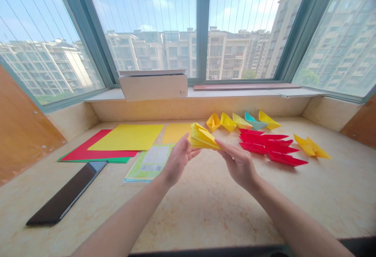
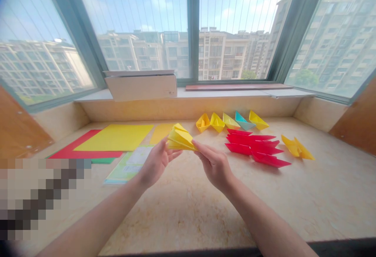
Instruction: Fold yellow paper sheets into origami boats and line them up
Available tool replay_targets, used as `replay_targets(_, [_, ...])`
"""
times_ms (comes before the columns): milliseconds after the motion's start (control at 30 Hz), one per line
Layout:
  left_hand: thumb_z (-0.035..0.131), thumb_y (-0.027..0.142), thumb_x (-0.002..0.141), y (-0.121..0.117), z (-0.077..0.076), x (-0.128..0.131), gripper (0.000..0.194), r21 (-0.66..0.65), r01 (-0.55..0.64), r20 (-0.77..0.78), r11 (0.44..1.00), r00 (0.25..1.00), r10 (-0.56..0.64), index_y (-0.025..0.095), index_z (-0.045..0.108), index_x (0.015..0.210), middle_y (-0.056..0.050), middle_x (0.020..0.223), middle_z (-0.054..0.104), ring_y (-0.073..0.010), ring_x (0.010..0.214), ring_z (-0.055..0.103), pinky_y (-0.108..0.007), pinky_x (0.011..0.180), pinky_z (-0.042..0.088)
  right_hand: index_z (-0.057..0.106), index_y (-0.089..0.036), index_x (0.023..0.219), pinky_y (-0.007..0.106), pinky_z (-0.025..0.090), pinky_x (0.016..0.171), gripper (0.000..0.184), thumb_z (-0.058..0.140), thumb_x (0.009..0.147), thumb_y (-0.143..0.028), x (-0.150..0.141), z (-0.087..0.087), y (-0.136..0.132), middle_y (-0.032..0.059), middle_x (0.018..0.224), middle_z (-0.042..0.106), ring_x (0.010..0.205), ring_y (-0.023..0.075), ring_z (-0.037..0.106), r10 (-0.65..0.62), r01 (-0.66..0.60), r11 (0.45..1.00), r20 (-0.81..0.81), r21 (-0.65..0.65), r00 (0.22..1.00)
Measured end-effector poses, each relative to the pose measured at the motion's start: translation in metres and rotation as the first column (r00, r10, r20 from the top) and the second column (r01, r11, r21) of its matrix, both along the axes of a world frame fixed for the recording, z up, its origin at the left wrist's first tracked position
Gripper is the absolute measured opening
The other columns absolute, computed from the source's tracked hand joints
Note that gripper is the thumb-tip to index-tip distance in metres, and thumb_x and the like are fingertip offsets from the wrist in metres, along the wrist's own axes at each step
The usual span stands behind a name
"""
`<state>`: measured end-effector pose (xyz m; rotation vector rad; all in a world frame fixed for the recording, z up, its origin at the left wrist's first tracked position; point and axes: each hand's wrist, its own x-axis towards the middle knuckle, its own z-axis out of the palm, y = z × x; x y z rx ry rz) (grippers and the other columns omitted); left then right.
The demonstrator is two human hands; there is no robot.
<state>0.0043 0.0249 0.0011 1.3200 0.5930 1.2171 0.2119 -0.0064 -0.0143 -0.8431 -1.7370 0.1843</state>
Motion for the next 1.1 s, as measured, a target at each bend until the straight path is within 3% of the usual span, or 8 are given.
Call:
replay_targets(100, [0.034,0.069,0.092,-0.003,0.005,-0.001,0.070,-0.150,0.184,0.156,0.971,0.975,-0.161,0.015,0.056,0.131,-0.018,0.122,0.068,-0.0288,0.103,0.070,-0.041,0.088,0.056,0.057,-0.033,0.136,0.037,0.059,0.087,0.043,0.054,0.096,-0.017,0.002,-0.002,0.005,0.0048,0.128,0.067,0.107,0.0215,0.069,0.062,-0.062,0.998,0.074,-0.005,0.995])
replay_targets(200, [0.055,0.059,0.089,-0.003,0.007,-0.003,0.056,-0.176,0.094,0.126,0.980,0.989,-0.072,0.014,0.062,0.120,-0.016,0.116,0.071,-0.0260,0.090,0.073,-0.033,0.073,0.059,0.055,-0.031,0.138,0.041,0.055,0.096,0.044,0.050,0.097,-0.016,0.004,-0.003,0.010,0.0070,0.135,0.062,0.118,0.0227,0.063,0.112,-0.114,0.993,0.164,0.004,0.980])
replay_targets(333, [0.068,0.047,0.085,-0.005,0.005,0.000,0.047,-0.134,-0.004,-0.002,0.991,1.000,0.004,0.016,0.059,0.119,-0.013,0.115,0.070,-0.0253,0.093,0.072,-0.034,0.077,0.059,0.051,-0.025,0.141,0.050,0.049,0.103,0.047,0.055,0.094,-0.021,0.002,-0.006,0.010,0.0118,0.138,0.059,0.125,0.0273,0.058,-0.012,0.015,1.000,0.223,-0.010,0.975])
replay_targets(467, [0.064,0.049,0.087,-0.015,0.000,0.008,0.046,-0.046,0.045,-0.167,0.998,0.984,-0.052,0.016,0.058,0.118,-0.012,0.107,0.072,-0.0260,0.096,0.071,-0.036,0.080,0.060,0.036,-0.023,0.149,0.050,0.051,0.100,0.068,0.065,0.088,-0.026,-0.007,-0.011,0.006,0.0148,0.137,0.058,0.120,0.0306,0.060,-0.032,0.041,0.998,0.224,-0.036,0.974])
replay_targets(600, [0.058,0.051,0.090,-0.025,-0.003,0.011,0.043,-0.004,0.072,-0.279,0.997,0.958,-0.071,0.016,0.056,0.115,-0.009,0.093,0.072,-0.0209,0.075,0.073,-0.032,0.068,0.061,0.042,-0.024,0.145,0.041,0.054,0.094,0.058,0.060,0.090,-0.020,-0.016,-0.012,0.001,0.0126,0.130,0.061,0.113,0.0270,0.062,0.015,-0.005,0.997,0.125,-0.083,0.992])
replay_targets(767, [0.042,0.056,0.096,-0.025,-0.002,0.005,0.048,0.058,0.041,-0.311,0.997,0.950,-0.021,0.014,0.058,0.111,-0.008,0.086,0.068,-0.0149,0.060,0.068,-0.024,0.051,0.057,0.050,-0.025,0.140,0.033,0.055,0.082,0.049,0.053,0.092,-0.014,-0.018,-0.003,-0.007,0.0087,0.113,0.062,0.097,0.0209,0.064,0.178,-0.158,0.959,0.066,-0.235,0.982])
replay_targets(933, [0.042,0.054,0.097,-0.022,0.004,0.002,0.045,0.191,-0.074,-0.376,0.979,0.916,0.143,0.014,0.062,0.097,-0.003,0.075,0.062,-0.0147,0.064,0.064,-0.023,0.049,0.056,0.055,-0.028,0.136,0.030,0.052,0.081,0.049,0.057,0.089,-0.013,-0.014,0.007,-0.010,0.0057,0.110,0.062,0.095,0.0196,0.063,0.271,-0.239,0.905,0.046,-0.351,0.961])
replay_targets(1100, [0.045,0.050,0.097,-0.021,0.009,0.002,0.041,0.158,-0.029,-0.360,0.987,0.929,0.085,0.013,0.061,0.098,-0.003,0.075,0.064,-0.0133,0.060,0.063,-0.023,0.051,0.057,0.056,-0.031,0.135,0.031,0.051,0.082,0.049,0.056,0.090,-0.012,-0.010,0.010,-0.010,0.0051,0.109,0.062,0.096,0.0195,0.062,0.279,-0.247,0.902,0.043,-0.355,0.959])
